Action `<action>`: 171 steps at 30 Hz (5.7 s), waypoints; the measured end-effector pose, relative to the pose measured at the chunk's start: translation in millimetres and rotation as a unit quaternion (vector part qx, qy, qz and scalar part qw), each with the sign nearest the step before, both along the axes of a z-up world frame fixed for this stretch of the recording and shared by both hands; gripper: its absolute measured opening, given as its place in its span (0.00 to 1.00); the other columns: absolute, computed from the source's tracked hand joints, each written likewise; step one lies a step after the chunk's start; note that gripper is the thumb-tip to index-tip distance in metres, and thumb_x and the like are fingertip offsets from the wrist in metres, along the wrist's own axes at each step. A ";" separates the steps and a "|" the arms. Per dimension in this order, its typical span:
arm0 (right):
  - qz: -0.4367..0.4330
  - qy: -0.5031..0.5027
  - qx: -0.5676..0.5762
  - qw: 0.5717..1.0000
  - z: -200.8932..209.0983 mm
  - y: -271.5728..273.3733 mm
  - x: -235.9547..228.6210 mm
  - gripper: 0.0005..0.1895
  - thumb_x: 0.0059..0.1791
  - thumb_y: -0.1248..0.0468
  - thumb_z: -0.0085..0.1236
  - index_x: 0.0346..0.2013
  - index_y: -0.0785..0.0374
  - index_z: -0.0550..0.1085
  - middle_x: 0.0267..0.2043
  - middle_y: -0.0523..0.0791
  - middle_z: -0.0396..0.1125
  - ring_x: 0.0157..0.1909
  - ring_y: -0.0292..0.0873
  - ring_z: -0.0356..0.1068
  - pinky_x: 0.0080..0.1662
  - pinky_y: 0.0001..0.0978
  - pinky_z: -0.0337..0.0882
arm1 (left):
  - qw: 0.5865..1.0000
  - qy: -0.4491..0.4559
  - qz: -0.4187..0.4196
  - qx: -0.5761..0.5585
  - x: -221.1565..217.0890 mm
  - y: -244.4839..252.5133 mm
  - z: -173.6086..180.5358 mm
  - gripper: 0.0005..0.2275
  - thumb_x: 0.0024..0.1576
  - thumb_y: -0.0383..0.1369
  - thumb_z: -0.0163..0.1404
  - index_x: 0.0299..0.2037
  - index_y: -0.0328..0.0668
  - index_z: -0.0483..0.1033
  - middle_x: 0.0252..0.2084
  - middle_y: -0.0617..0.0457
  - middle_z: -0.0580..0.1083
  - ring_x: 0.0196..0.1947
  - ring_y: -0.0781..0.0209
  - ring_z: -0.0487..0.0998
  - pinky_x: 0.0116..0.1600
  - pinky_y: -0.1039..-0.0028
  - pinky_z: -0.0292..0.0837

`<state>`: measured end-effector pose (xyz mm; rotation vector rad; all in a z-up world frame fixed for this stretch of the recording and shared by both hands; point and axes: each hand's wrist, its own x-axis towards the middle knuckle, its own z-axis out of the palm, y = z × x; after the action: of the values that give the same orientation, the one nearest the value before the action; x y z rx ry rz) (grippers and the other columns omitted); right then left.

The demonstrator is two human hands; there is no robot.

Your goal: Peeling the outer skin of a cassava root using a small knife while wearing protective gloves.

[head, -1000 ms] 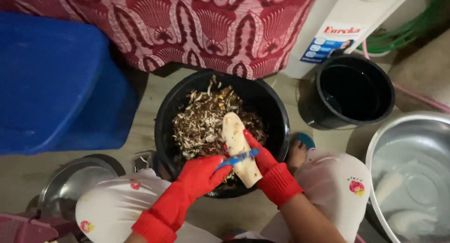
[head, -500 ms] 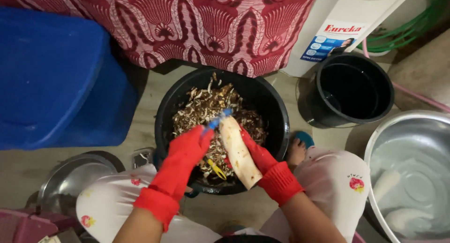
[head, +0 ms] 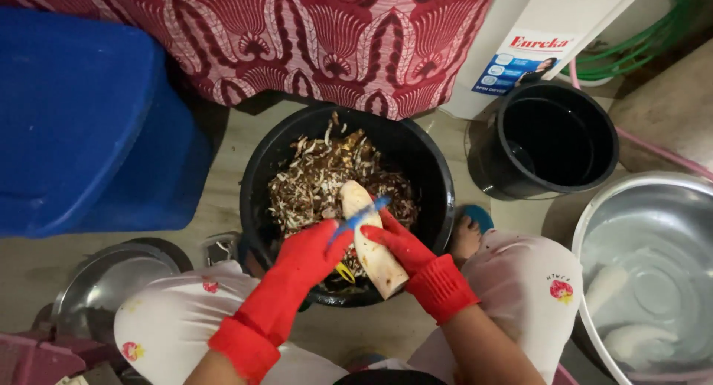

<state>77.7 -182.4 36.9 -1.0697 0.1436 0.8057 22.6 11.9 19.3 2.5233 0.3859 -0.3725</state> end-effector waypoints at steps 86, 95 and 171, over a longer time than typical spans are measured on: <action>-0.456 0.125 -0.058 0.879 5.1 -277.7 14.3 0.20 0.41 0.61 0.66 0.47 0.57 0.76 0.44 0.49 0.72 0.45 0.49 0.72 0.45 0.40 0.78 | 0.841 -0.282 0.330 -0.324 35.2 43.2 -104.1 0.10 0.67 0.38 0.45 0.55 0.48 0.68 0.40 0.51 0.79 0.19 0.65 0.71 0.20 0.76 0.66; -0.076 0.287 -0.635 0.713 -1.3 -235.6 -154.8 0.53 0.36 0.25 0.44 0.73 0.38 0.58 0.68 0.55 0.63 0.69 0.55 0.63 0.64 0.38 0.61 | 0.787 -0.262 0.392 -0.399 32.5 42.8 -124.2 0.06 0.65 0.36 0.49 0.50 0.55 0.70 0.33 0.54 0.76 0.16 0.68 0.67 0.18 0.78 0.61; -0.207 -0.190 -0.365 0.887 -288.3 -55.5 11.9 0.32 0.35 0.55 0.82 0.46 0.57 0.71 0.45 0.50 0.71 0.48 0.49 0.71 0.52 0.42 0.74 | 0.672 -0.256 0.478 -0.504 30.4 9.5 -186.2 0.23 0.57 0.38 0.63 0.63 0.53 0.74 0.46 0.46 0.81 0.44 0.55 0.85 0.53 0.72 0.81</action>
<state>89.6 -237.9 -251.4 -1.8122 0.3450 0.1185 52.9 21.4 -166.8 0.9978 0.8811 0.4508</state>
